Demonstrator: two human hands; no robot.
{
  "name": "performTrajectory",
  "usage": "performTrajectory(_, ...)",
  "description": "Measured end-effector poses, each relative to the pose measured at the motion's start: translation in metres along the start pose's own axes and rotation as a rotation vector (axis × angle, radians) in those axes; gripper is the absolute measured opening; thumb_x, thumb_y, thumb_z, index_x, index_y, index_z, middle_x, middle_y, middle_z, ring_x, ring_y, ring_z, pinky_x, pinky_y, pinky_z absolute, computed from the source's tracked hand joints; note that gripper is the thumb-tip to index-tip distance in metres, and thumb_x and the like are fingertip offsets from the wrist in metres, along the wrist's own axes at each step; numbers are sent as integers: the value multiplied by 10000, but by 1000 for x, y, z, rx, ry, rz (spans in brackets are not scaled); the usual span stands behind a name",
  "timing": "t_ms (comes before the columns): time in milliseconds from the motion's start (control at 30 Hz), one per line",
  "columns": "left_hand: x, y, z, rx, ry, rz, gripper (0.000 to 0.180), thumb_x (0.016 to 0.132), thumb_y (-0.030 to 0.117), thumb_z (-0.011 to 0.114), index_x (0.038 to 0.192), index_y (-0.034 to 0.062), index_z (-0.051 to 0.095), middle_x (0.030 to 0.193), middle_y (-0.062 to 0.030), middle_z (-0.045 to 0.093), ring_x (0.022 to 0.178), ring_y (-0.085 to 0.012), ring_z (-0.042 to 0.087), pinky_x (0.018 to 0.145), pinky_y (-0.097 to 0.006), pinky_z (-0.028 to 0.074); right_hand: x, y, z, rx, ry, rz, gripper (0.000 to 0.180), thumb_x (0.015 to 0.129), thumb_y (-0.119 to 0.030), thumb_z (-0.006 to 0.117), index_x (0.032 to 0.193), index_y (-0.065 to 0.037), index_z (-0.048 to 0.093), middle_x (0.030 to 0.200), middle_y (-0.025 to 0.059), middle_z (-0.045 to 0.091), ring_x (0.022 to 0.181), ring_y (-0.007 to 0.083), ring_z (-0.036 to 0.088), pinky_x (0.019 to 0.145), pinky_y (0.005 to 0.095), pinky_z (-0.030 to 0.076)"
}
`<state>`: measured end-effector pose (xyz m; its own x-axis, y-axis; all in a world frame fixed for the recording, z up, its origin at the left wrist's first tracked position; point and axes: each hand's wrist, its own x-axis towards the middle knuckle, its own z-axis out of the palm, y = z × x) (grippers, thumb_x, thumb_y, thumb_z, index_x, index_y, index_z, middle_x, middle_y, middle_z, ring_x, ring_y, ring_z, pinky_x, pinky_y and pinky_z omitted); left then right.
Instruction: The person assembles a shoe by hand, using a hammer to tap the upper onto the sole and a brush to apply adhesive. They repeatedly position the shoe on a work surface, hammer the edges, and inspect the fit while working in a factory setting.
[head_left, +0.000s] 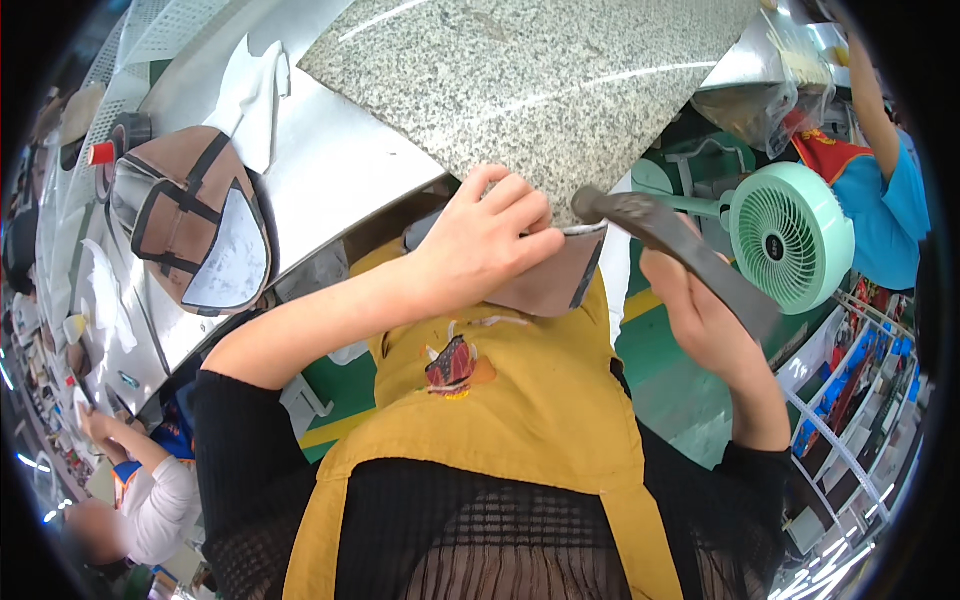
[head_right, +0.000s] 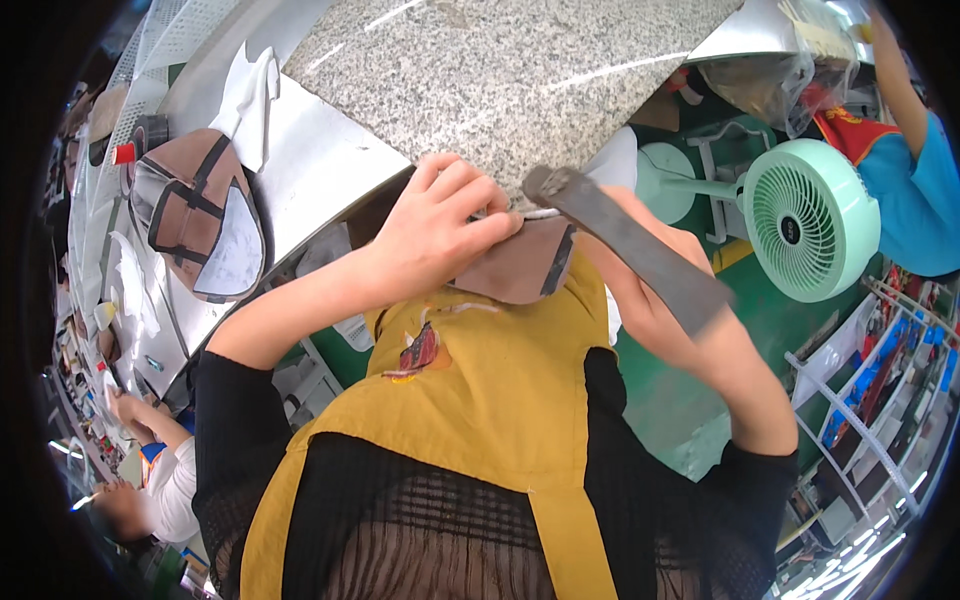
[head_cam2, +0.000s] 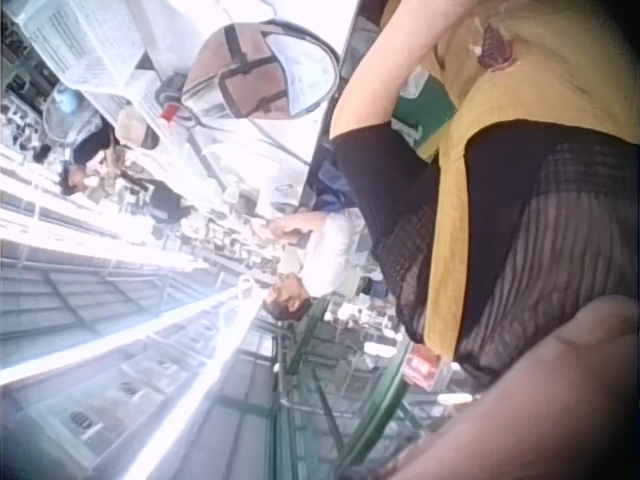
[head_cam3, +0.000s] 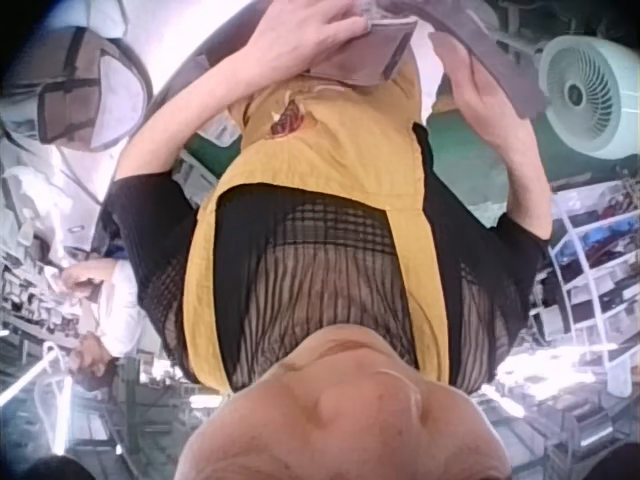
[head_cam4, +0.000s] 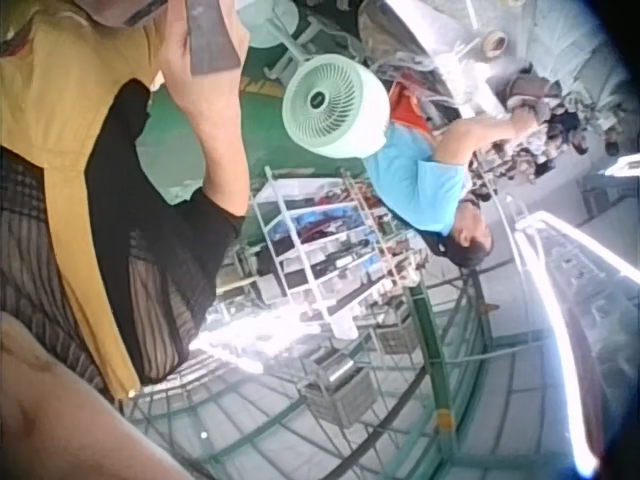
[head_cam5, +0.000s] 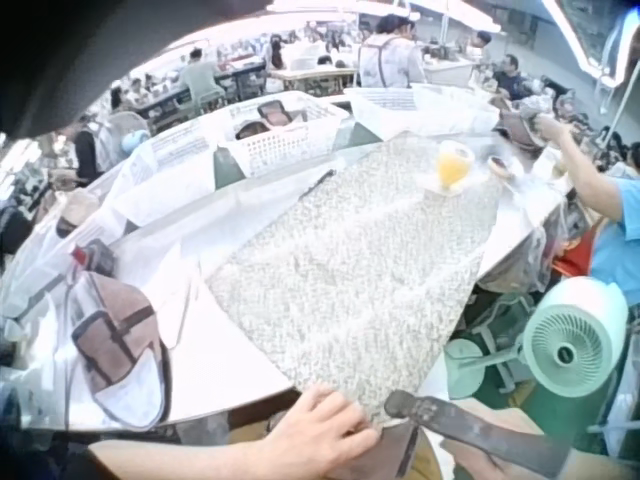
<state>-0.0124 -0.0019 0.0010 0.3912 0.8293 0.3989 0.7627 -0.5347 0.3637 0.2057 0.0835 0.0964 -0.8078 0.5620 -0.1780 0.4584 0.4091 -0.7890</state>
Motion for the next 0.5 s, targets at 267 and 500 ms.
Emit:
performTrajectory(267,2,8,-12,-231,-104,-252,182,717,79,666,886,109,603,807,-23,520,829,-211,501,805,-362,399,2,7,10,65,-13,23,274,896,-65,545,1157,13,515,973,186,614,816,327,639,733,345,493)
performTrajectory(500,15,9,8,-178,57,-291,175,698,70,683,860,108,627,792,-16,528,800,-214,507,767,-340,417,-1,3,0,57,97,43,251,915,-41,525,1156,27,520,931,161,601,739,251,562,710,285,469)
